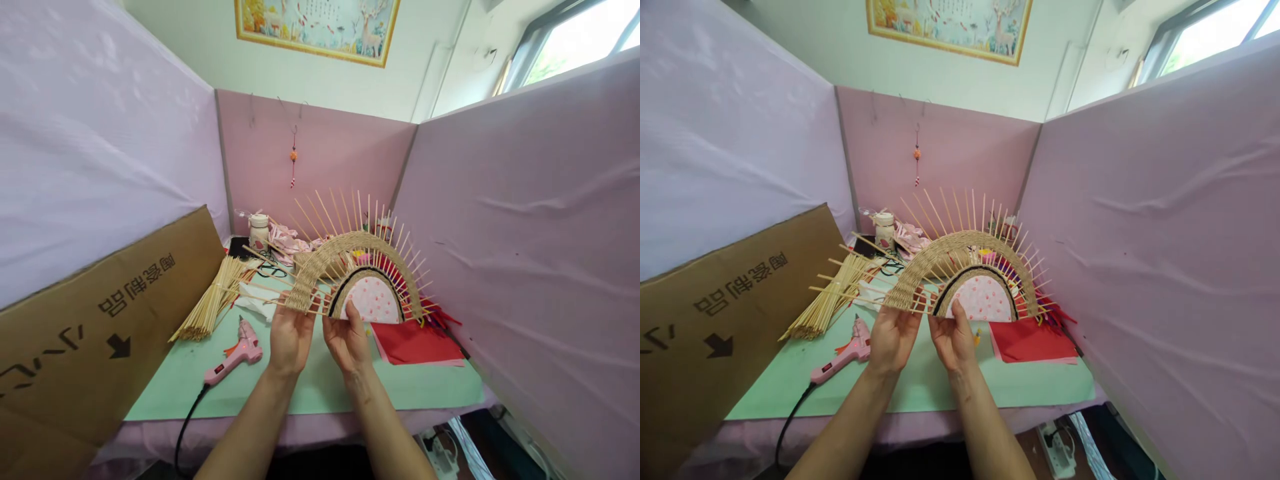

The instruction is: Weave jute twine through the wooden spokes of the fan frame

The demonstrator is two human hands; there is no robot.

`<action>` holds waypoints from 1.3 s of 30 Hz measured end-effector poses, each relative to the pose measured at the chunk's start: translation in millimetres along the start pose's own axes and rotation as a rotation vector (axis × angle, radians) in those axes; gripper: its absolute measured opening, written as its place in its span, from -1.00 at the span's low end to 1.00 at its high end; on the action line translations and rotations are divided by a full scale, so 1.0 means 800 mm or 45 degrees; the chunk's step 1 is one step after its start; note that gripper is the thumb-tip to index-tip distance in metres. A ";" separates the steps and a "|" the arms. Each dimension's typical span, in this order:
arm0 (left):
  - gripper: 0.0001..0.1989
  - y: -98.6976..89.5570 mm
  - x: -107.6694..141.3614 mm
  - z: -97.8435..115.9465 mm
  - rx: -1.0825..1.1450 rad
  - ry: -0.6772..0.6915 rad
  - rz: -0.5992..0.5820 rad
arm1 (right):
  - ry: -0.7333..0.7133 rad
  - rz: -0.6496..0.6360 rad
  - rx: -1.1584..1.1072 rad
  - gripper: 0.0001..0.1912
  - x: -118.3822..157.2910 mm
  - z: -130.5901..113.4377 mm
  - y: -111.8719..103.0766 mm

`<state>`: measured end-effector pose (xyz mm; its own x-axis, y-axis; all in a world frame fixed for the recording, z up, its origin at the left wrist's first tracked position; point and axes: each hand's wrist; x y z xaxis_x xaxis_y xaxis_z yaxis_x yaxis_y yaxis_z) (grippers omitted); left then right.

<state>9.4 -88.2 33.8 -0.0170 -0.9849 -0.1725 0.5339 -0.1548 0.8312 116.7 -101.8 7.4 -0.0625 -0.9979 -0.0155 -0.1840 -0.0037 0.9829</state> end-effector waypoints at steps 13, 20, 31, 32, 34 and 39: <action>-0.80 -0.009 0.002 0.014 -0.079 -0.165 -0.048 | 0.046 -0.028 -0.037 -0.79 0.012 -0.012 -0.004; -0.86 -0.022 0.005 0.029 -0.263 0.067 0.001 | -0.052 0.041 0.006 -0.78 0.009 -0.015 -0.009; -0.77 -0.031 0.018 0.067 -0.422 0.239 0.089 | -0.053 0.115 -0.033 -0.82 0.009 -0.019 -0.009; -0.76 -0.031 0.018 0.072 -0.446 0.257 0.101 | -0.045 0.109 -0.024 -0.80 0.008 -0.019 -0.011; -0.75 -0.030 0.020 0.081 -0.501 0.304 0.125 | -0.059 0.079 -0.007 -0.76 0.007 -0.019 -0.015; -0.75 -0.028 0.022 0.098 -0.557 0.402 0.152 | -0.079 0.013 0.016 -0.69 0.008 -0.018 -0.019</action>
Point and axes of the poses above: each hand's wrist, its own x-axis away from the middle knuckle, its own y-axis out of the palm, z = x × y, and after that the axes turned 6 degrees about -x, right-handed
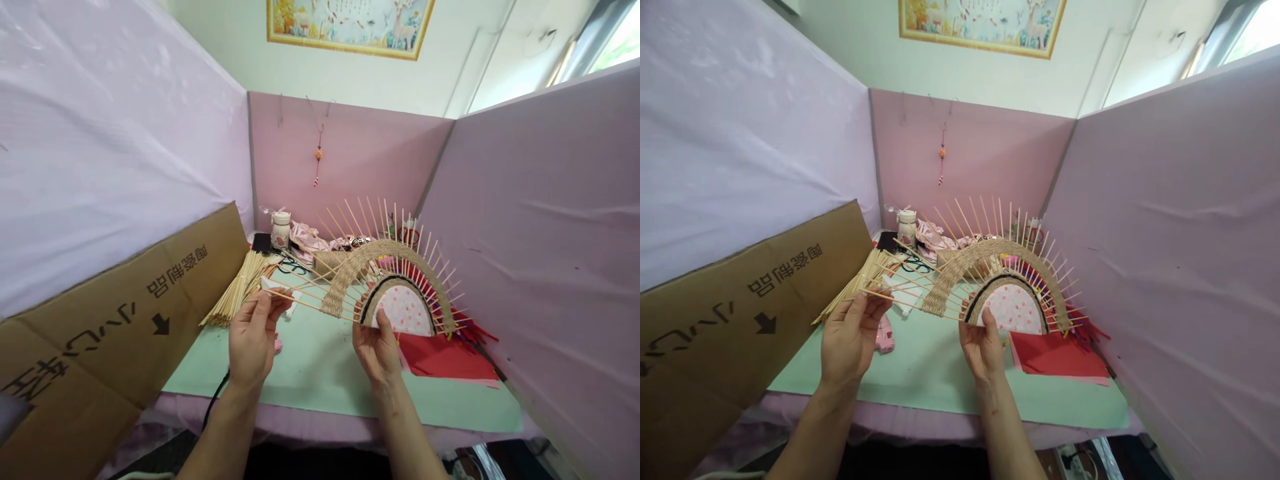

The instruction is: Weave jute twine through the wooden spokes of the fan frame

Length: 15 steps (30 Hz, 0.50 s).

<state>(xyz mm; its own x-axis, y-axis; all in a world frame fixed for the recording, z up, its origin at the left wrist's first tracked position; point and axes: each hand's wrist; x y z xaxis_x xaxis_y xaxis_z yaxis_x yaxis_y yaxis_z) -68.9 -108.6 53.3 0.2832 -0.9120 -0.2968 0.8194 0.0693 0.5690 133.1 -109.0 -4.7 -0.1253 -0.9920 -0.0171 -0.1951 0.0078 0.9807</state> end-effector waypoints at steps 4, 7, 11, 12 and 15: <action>-0.79 -0.001 -0.003 0.001 0.107 -0.043 -0.014 | 0.031 0.032 0.003 -0.73 0.002 -0.002 -0.001; -0.78 0.002 -0.006 -0.001 0.132 -0.043 0.011 | 0.016 0.050 0.007 -0.74 0.003 -0.004 -0.002; -0.77 0.004 -0.009 -0.003 0.119 0.027 0.054 | -0.019 0.070 -0.006 -0.71 0.004 -0.005 0.000; -0.77 0.003 -0.009 -0.003 0.121 0.038 0.058 | -0.015 0.075 -0.003 -0.72 0.004 -0.004 -0.001; -0.77 0.000 -0.012 -0.006 0.156 0.039 0.054 | 0.013 0.101 0.012 -0.76 0.003 -0.003 -0.005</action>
Point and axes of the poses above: each hand's wrist, its own x-axis away from the middle knuckle, its own y-axis out of the palm, z = x × y, and after that the axes turned 6 degrees about -x, right-handed
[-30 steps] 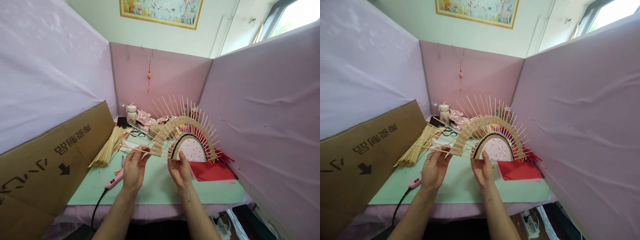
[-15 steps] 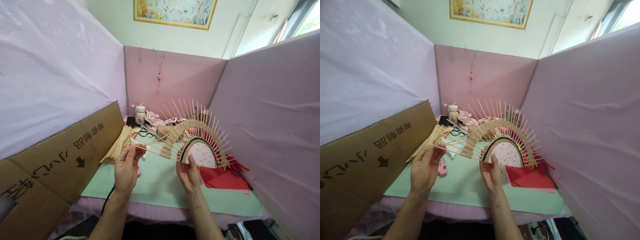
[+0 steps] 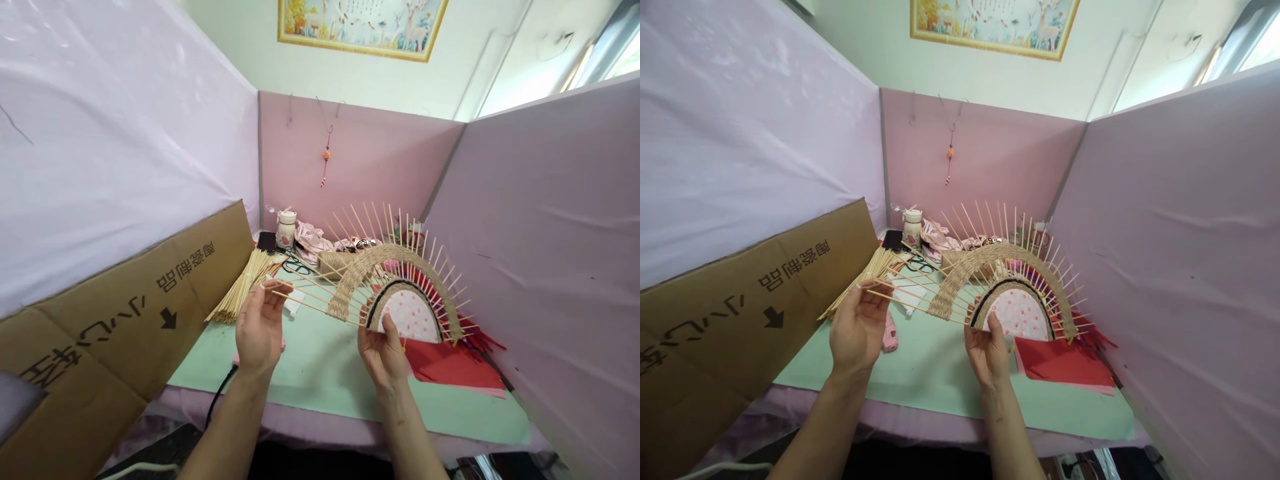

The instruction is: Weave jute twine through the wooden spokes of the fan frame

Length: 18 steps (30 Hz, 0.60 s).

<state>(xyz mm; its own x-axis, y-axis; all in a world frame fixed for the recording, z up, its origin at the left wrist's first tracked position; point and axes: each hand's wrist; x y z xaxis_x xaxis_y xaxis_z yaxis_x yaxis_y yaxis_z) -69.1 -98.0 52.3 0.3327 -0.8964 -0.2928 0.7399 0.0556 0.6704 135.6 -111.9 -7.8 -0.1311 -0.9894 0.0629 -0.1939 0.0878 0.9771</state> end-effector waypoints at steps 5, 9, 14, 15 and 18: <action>-0.78 -0.007 -0.006 -0.008 -0.027 0.064 0.034 | 0.027 0.000 0.076 -0.77 -0.008 0.004 -0.012; -0.78 -0.011 -0.011 -0.013 -0.078 0.158 0.078 | 0.010 -0.021 0.117 -0.75 -0.013 0.008 -0.016; -0.78 -0.019 -0.018 -0.018 -0.123 0.164 0.117 | -0.003 0.030 0.116 -0.74 -0.015 0.013 -0.016; -0.78 -0.021 -0.019 -0.020 -0.140 0.168 0.115 | -0.004 0.036 0.113 -0.75 -0.015 0.013 -0.016; -0.77 -0.026 -0.020 -0.025 -0.192 0.220 0.099 | -0.006 0.027 0.123 -0.74 -0.016 0.015 -0.016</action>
Point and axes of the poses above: each hand's wrist, its own x-axis away from the middle knuckle, its own y-axis out of the palm, z = x × y, and after that the axes turned 6 degrees about -x, right-handed
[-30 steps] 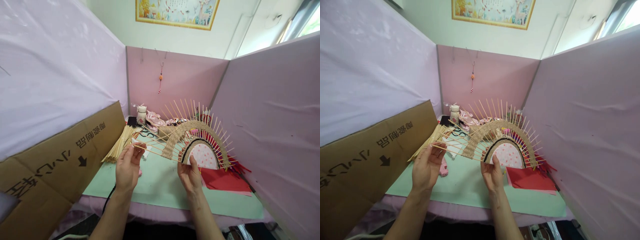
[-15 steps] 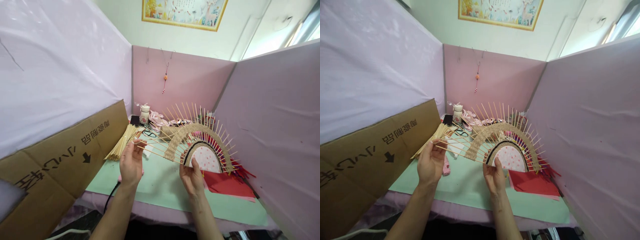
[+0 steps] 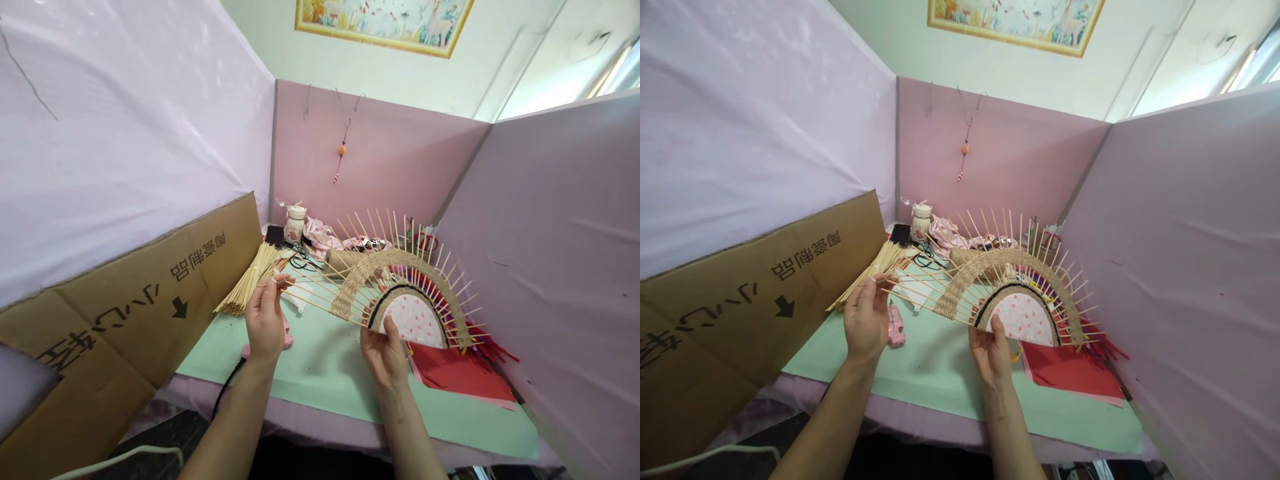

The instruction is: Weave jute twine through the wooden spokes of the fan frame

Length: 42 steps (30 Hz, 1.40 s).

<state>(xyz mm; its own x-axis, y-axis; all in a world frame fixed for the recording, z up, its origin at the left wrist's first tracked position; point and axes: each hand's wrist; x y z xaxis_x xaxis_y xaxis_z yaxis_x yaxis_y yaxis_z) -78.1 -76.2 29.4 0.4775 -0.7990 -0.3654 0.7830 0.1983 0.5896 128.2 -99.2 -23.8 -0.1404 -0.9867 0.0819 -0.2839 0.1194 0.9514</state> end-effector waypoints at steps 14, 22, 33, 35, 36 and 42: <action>-0.79 0.001 0.002 0.000 0.118 0.111 -0.110 | -0.031 0.081 -0.044 -0.74 0.002 0.003 0.008; -0.77 -0.002 -0.003 0.001 0.092 0.109 -0.149 | -0.012 0.057 -0.007 -0.75 0.000 0.003 -0.001; -0.79 -0.010 0.006 0.002 0.206 -0.039 -0.140 | -0.005 0.062 -0.047 -0.78 0.007 0.001 0.014; -0.80 -0.013 0.007 0.003 0.308 -0.139 -0.127 | 0.017 0.042 -0.041 -0.78 0.008 -0.001 0.013; -0.81 -0.014 0.007 0.003 0.361 -0.189 -0.115 | 0.025 0.038 -0.047 -0.78 0.009 -0.002 0.012; -0.78 -0.010 0.009 0.011 0.574 -0.418 -0.063 | 0.061 0.038 -0.095 -0.76 0.012 -0.008 0.014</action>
<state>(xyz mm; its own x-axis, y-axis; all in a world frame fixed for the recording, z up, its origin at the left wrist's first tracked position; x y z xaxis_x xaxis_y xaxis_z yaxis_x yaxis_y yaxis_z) -84.6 -88.6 28.0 0.2386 -0.9504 -0.1994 0.5186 -0.0489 0.8536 129.6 -108.3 -10.9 -0.1021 -0.9871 0.1231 -0.2085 0.1422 0.9676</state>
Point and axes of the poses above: each hand's wrist, its own x-axis away from the middle knuckle, its own y-axis out of the palm, z = x × y, and after that the axes turned 6 degrees about -x, right-handed
